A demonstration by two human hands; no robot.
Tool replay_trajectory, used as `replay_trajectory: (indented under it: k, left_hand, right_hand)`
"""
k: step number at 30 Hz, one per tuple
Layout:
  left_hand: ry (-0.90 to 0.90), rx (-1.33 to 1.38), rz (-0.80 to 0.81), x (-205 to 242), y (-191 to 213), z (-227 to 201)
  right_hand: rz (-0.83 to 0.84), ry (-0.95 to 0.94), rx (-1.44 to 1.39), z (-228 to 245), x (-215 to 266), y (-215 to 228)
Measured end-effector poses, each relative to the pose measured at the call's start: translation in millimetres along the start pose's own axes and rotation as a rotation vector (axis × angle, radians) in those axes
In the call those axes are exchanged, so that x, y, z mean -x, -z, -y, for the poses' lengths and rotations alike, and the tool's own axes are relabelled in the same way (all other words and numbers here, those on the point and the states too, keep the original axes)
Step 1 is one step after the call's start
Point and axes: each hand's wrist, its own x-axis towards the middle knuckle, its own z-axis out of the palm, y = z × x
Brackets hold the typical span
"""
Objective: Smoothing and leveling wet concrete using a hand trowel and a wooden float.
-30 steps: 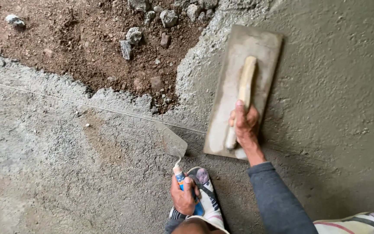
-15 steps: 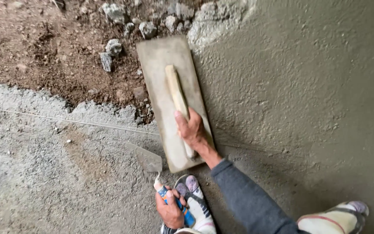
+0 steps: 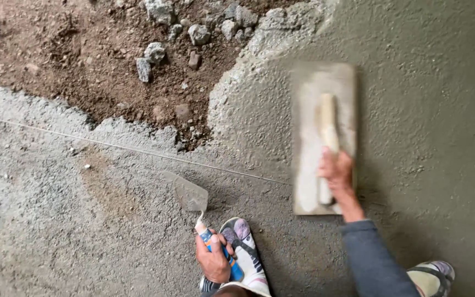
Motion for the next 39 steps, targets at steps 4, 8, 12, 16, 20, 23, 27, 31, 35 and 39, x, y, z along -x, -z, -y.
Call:
replay_trajectory:
  k: [4,8,12,16,20,23,27,31,35,39]
  left_hand:
    - [-0.011,-0.042,0.002,0.1,0.6,-3.1]
    - [-0.004,-0.034,0.016,-0.9,0.1,-2.8]
    - [-0.005,-0.06,0.031,-2.6,-0.4,-2.1]
    - [-0.002,-0.069,0.065,-2.6,-0.5,-4.4]
    - [-0.017,-0.034,0.077,-2.9,-4.1,-8.6]
    - [-0.029,-0.05,0.075,-2.2,-5.3,-10.9]
    - [-0.006,-0.053,0.055,-2.3,-7.0,-13.0]
    - [0.036,0.006,0.052,-1.1,-5.5,-8.7]
    - [0.02,0.023,0.054,-0.3,-4.1,-6.2]
    - [0.011,0.097,0.067,-0.9,-2.6,-3.1]
  right_hand:
    - [-0.163,-0.005,0.007,31.4,13.6,61.7]
    - [-0.272,-0.069,-0.173,67.8,38.8,82.3]
    - [-0.187,-0.053,-0.318,52.7,37.7,76.1]
    - [-0.183,-0.104,-0.287,60.4,36.9,19.6]
    - [-0.036,0.003,-0.3,71.0,40.7,-30.4]
    - [0.015,0.053,-0.344,74.0,43.5,-64.6]
    - [0.094,0.051,-0.342,100.2,57.0,-103.7]
    - [0.112,0.11,-0.307,107.7,65.2,-137.6]
    - [0.143,0.109,-0.29,121.8,75.8,-173.6]
    - [0.199,0.144,-0.362,117.4,76.8,-219.4]
